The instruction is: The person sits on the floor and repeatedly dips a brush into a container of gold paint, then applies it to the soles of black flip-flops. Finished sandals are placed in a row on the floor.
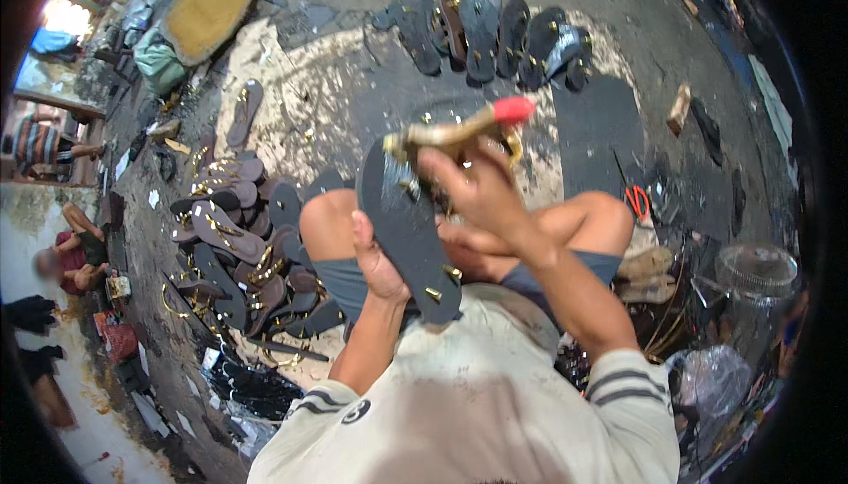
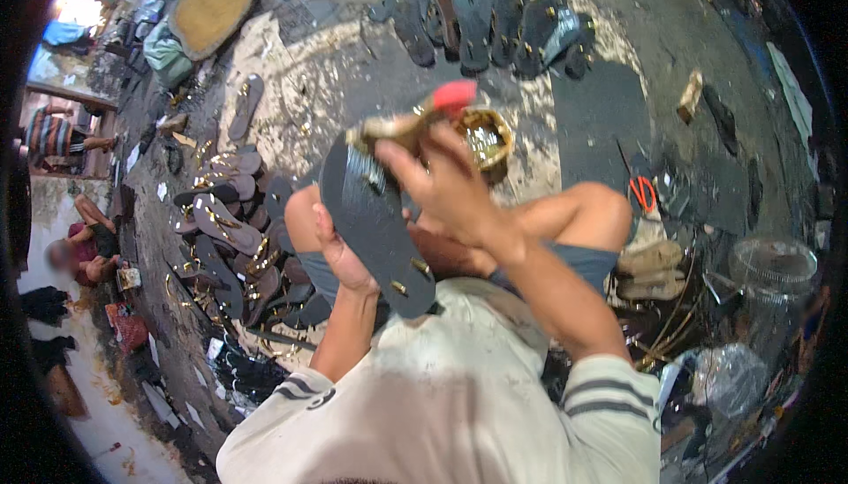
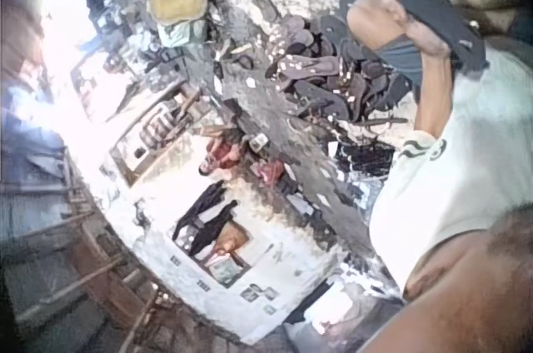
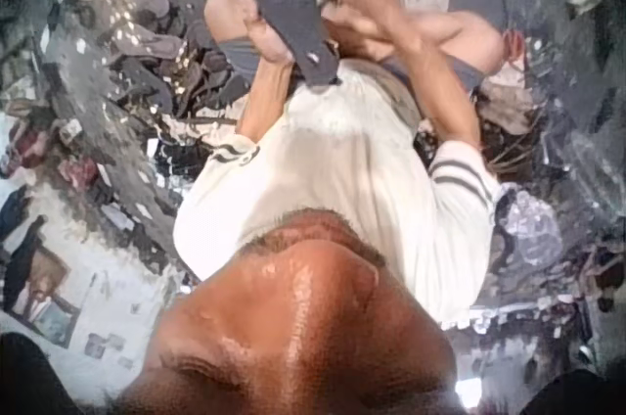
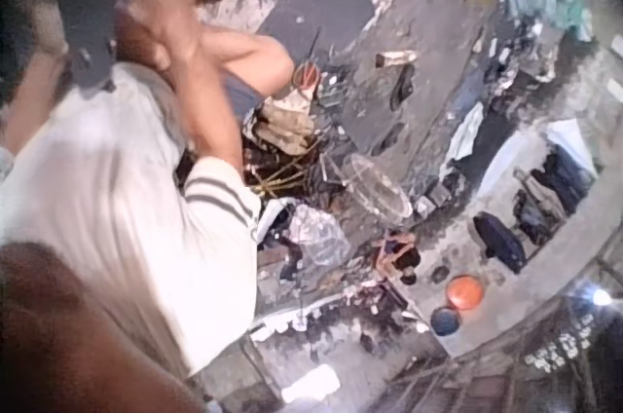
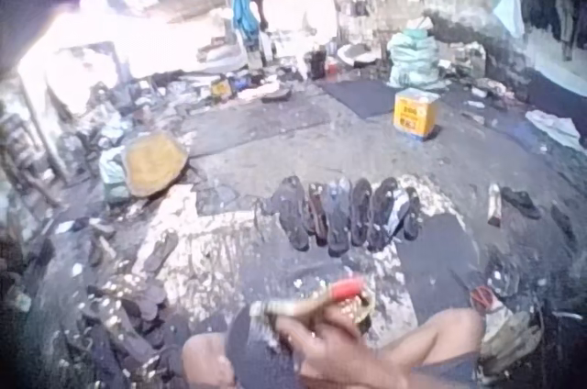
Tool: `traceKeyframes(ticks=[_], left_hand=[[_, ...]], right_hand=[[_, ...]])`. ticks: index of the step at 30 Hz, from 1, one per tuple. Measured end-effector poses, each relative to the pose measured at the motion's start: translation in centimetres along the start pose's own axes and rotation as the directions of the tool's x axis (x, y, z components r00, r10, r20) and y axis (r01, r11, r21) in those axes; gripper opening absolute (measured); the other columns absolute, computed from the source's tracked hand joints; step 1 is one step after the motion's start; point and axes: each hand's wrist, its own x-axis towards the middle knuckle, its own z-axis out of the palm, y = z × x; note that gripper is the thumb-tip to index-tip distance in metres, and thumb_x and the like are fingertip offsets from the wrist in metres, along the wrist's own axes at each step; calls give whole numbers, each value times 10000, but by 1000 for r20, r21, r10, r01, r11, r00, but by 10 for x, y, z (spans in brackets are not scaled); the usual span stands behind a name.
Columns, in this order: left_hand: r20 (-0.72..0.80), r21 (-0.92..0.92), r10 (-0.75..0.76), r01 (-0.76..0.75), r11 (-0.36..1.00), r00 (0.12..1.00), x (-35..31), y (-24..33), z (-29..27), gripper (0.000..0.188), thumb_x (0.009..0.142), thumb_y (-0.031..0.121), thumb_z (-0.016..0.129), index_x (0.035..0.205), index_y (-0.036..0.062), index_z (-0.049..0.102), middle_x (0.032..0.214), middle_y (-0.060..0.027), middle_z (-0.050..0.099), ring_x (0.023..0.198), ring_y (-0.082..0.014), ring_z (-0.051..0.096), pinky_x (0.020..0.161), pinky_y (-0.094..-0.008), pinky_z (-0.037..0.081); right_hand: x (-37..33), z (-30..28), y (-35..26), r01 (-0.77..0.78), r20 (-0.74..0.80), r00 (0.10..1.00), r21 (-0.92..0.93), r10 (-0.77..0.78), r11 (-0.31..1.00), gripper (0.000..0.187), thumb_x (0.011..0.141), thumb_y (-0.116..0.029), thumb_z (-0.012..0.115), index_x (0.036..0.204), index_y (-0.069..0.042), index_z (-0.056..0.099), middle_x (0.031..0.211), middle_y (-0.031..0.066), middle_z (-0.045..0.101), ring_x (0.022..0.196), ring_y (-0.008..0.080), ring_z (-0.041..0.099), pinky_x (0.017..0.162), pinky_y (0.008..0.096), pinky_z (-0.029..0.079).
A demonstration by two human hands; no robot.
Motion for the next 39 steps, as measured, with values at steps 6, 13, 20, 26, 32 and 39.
traceKeyframes(ticks=[6,13,20,26,32,39], left_hand=[[-296,36,79,-72,997,952,11,-1,23,763,962,683,394,1361,44,517,1243,-144,639,983,-300,675,868,-416,567],[-284,-63,-181,170,983,942,-54,3,-13,889,916,776,367,1346,14,521,1197,-155,652,985,-254,677,832,-385,572],[-468,279,-94,248,928,879,-99,-19,-12,857,946,716,362,1401,-1,475,1283,-196,605,955,-244,659,747,-345,565],[-407,207,-67,164,964,911,-19,-7,-44,687,974,612,434,1285,11,550,1124,-153,655,800,-214,659,646,-303,565],[-270,171,131,-86,982,954,68,1,-30,522,983,521,465,1150,48,607,965,-92,684,736,-205,671,596,-317,559],[-157,-1,88,-90,996,984,84,-10,9,522,1002,490,432,1260,58,569,1164,-105,656,1028,-230,656,929,-393,546]], right_hand=[[4,2,26,-251,12,967,185,254,950,298,901,-177,720,1126,9,663,1079,163,682,1025,258,656,890,354,491],[-30,6,198,-355,203,878,-332,433,874,278,838,-252,735,979,-16,701,952,222,679,933,411,657,825,483,506],[1,-20,166,-453,-21,883,223,469,863,252,900,-232,727,1057,-34,730,985,110,741,955,219,692,847,356,530],[-61,-125,197,-367,51,860,-631,508,684,308,904,-279,721,1010,10,724,939,187,716,877,263,683,780,368,524],[8,-78,15,-637,-41,703,407,710,654,319,974,-255,648,1063,46,702,962,100,732,891,108,637,807,310,514],[1,2,28,17,-242,970,-20,-21,1000,233,881,-90,710,1094,-3,675,1026,150,685,924,342,647,824,403,508]])
